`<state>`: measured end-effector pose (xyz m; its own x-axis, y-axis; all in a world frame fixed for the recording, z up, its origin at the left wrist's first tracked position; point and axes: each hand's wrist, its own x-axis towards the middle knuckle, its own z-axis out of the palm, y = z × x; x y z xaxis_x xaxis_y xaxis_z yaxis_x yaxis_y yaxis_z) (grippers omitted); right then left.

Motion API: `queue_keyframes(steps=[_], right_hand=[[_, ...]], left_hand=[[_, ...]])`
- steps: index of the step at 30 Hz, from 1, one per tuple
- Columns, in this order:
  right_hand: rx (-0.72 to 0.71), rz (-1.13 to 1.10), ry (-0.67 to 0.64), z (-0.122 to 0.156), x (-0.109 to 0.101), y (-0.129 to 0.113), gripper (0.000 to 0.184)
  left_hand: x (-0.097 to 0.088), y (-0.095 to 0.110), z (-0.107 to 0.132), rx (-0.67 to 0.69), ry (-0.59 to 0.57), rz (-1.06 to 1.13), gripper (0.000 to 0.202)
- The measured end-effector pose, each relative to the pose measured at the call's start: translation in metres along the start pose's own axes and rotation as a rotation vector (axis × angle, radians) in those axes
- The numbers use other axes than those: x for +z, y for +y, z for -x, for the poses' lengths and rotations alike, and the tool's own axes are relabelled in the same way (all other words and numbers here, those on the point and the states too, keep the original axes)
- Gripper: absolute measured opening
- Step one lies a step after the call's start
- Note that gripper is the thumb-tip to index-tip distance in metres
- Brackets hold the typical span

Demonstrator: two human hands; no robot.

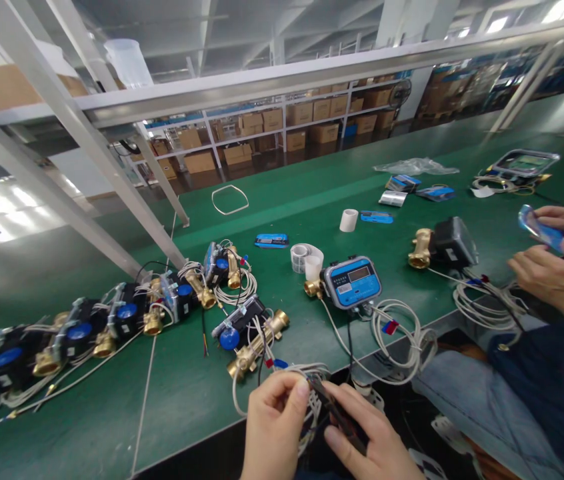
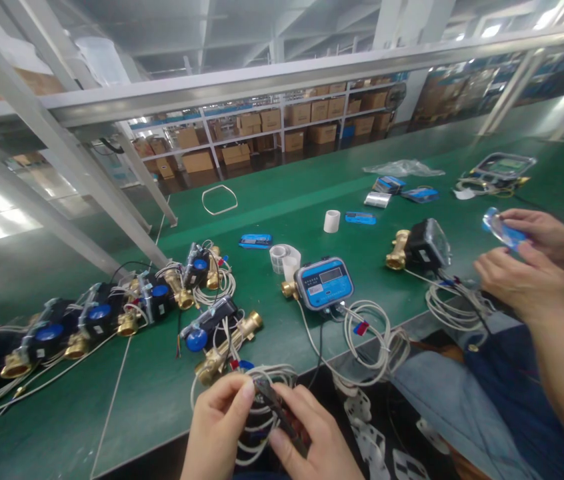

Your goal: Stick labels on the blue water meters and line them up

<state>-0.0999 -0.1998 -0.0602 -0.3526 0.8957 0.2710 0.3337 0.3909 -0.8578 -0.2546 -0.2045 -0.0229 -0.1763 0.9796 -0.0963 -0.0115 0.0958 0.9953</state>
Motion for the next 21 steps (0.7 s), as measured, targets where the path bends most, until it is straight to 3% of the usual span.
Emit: queue_keyframes(steps=[9, 14, 18, 20, 21], right_hand=[[0.095, -0.089, -0.054, -0.001, 0.004, -0.003, 0.041], [0.233, -0.405, -0.116, 0.002, 0.009, 0.001, 0.050], [0.366, -0.598, 0.062, -0.042, -0.011, 0.004, 0.045], [0.377, -0.451, 0.140, -0.082, -0.020, 0.011, 0.047], [0.402, -0.338, 0.090, -0.103, -0.021, 0.016, 0.051]], left_hand=[[-0.004, -0.003, 0.001, -0.001, -0.010, -0.009, 0.037], [-0.005, -0.008, 0.001, -0.038, -0.026, 0.109, 0.039], [-0.014, -0.012, 0.001, -0.125, -0.007, 0.221, 0.048], [-0.024, -0.016, 0.002, -0.178, 0.005, 0.275, 0.053], [-0.031, -0.018, 0.002, -0.195, 0.037, 0.298, 0.055]])
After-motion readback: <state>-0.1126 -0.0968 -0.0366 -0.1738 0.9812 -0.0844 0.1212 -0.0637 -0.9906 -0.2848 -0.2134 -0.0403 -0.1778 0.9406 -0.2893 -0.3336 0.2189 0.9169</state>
